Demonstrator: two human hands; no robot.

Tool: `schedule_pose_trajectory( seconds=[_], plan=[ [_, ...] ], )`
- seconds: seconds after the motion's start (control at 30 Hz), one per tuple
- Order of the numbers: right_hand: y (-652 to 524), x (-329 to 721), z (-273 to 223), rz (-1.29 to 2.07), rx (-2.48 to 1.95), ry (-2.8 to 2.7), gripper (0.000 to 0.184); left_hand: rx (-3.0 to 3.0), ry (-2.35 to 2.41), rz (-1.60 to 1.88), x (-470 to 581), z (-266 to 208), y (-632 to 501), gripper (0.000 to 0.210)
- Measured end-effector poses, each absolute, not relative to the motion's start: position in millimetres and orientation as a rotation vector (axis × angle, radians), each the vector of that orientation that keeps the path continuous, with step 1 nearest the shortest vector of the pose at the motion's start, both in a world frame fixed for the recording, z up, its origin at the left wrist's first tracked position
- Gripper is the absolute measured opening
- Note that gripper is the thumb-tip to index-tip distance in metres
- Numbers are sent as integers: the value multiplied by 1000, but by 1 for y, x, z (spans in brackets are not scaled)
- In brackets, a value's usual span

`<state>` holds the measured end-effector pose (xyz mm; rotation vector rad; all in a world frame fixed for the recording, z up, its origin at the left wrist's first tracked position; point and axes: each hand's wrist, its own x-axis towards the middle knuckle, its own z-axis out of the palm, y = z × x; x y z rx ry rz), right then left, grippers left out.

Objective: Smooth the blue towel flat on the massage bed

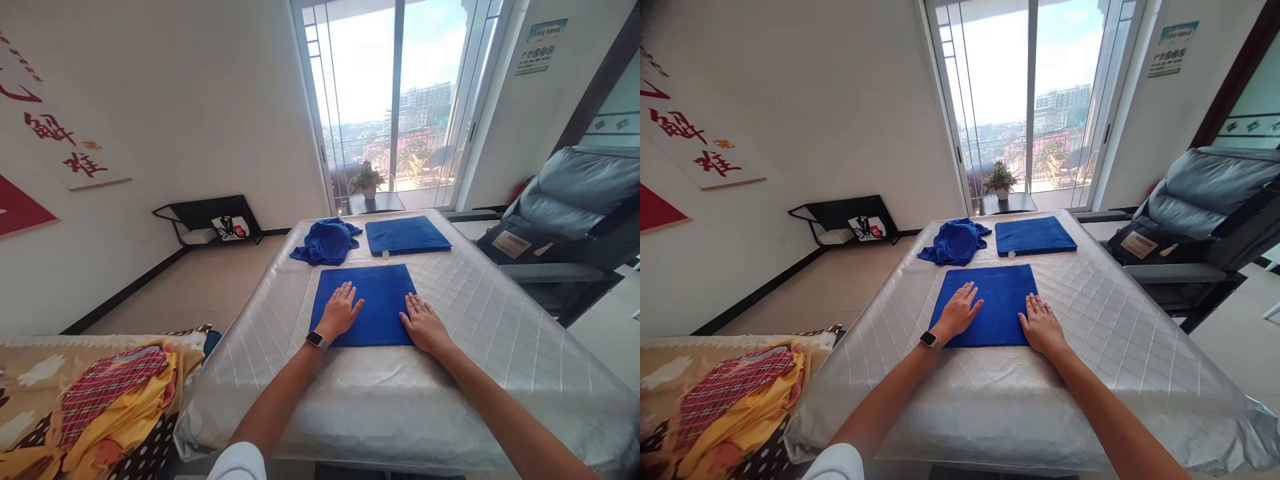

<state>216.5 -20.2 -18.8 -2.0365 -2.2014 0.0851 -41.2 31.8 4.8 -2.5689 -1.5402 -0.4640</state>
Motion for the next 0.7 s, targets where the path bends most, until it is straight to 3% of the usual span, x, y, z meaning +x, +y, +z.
schedule_pose_trajectory(
  seconds=[0.13,0.3,0.47,0.7],
  plan=[
    [-21,218,-24,32,-2004,-2204,65,-2801,-1240,-412,35,4,13,71],
    [-22,221,-28,-38,-1984,-2227,61,-2827,-1352,-361,86,-2,11,71],
    [-22,219,-24,2,-1983,-2219,66,-2846,-1446,-278,34,-4,8,78],
    [-19,219,-28,50,-2008,-2205,68,-2554,-1932,-189,-93,-9,-10,79]
  ],
)
